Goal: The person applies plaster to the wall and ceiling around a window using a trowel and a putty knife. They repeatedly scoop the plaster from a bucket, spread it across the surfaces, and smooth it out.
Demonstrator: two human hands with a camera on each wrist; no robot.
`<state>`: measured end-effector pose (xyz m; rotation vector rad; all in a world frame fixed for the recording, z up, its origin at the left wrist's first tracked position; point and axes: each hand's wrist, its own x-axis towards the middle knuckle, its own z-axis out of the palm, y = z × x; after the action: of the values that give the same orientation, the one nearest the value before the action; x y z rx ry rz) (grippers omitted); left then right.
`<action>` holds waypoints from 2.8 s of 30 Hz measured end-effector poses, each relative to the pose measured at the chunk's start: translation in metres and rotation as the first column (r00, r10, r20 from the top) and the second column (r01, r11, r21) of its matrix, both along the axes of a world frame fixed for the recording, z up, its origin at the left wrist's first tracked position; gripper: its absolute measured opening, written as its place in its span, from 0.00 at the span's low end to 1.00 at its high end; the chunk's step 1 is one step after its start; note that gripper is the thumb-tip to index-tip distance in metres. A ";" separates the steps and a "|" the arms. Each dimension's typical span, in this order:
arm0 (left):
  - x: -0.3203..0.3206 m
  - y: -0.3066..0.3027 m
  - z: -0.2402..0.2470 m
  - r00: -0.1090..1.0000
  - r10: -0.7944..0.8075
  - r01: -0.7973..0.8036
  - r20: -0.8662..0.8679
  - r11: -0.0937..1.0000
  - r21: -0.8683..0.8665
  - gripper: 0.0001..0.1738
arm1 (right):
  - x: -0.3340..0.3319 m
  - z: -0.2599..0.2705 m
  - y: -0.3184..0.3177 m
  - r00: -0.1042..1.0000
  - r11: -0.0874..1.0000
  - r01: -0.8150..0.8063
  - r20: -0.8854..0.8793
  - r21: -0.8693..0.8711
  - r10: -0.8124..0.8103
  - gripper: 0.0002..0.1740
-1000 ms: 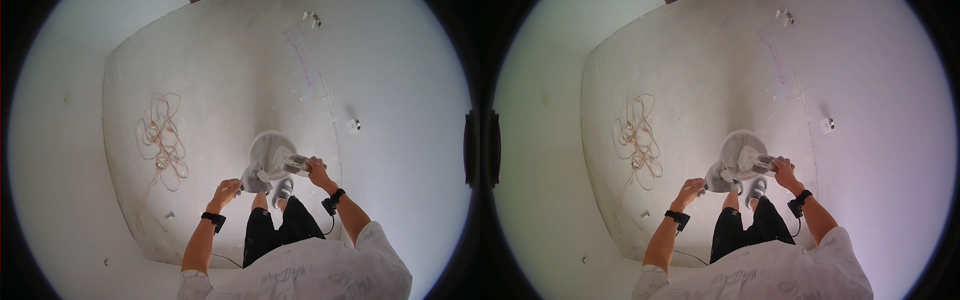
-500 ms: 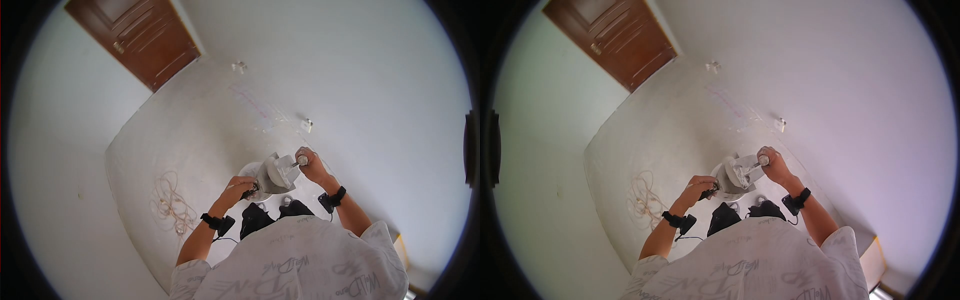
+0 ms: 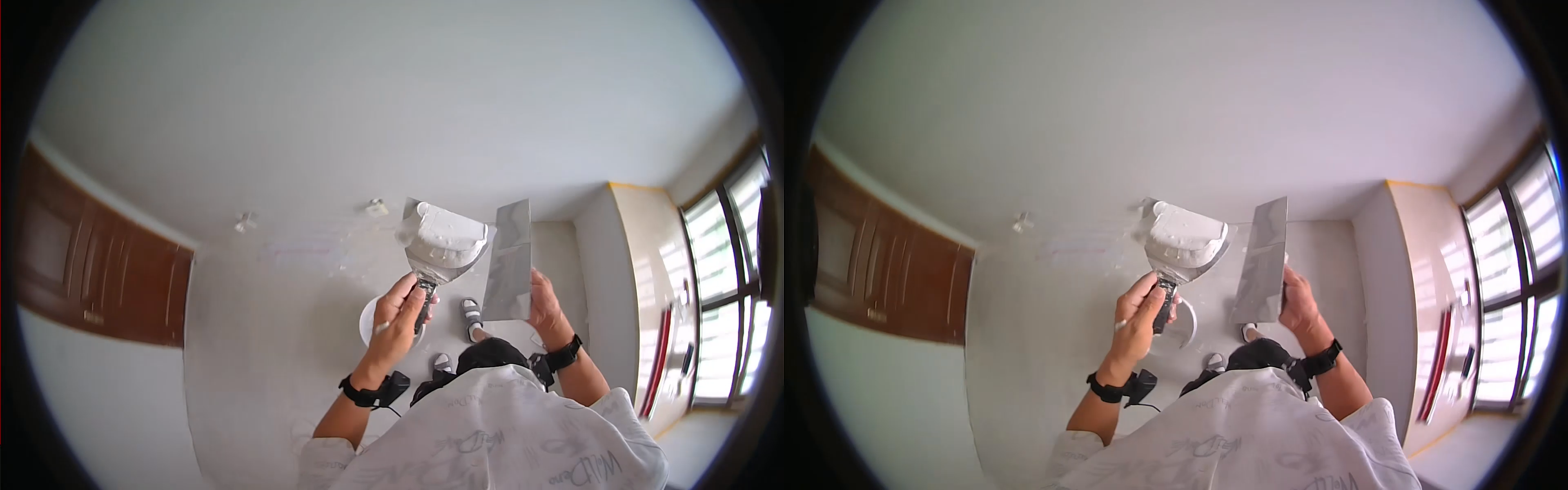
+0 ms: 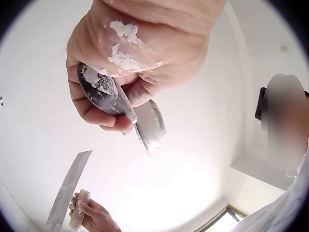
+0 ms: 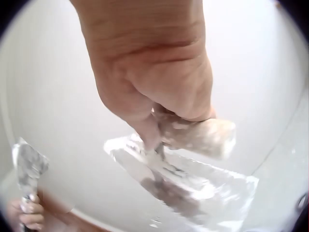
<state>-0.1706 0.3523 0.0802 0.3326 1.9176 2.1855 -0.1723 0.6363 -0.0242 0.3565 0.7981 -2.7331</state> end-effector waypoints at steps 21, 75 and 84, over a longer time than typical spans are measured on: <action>-0.120 0.141 -0.085 0.159 -0.670 0.180 -0.725 0.742 -0.646 0.26 | 0.134 0.052 0.038 0.842 0.648 0.537 0.290 -0.540 -0.456 0.16; -0.090 0.967 -0.038 0.123 -0.946 0.476 0.300 0.322 0.819 0.17 | 0.269 0.009 0.693 0.159 0.004 0.400 0.065 -0.916 -0.985 0.12; -0.152 1.149 0.053 0.174 -0.955 0.610 0.240 0.296 0.735 0.15 | 0.173 0.242 0.924 -0.114 0.274 0.777 -0.554 -0.567 -0.825 0.28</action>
<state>-0.3230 1.5018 0.1332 0.4507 0.4282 1.5298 0.0010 1.5605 0.2182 -0.9467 0.7902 -4.2432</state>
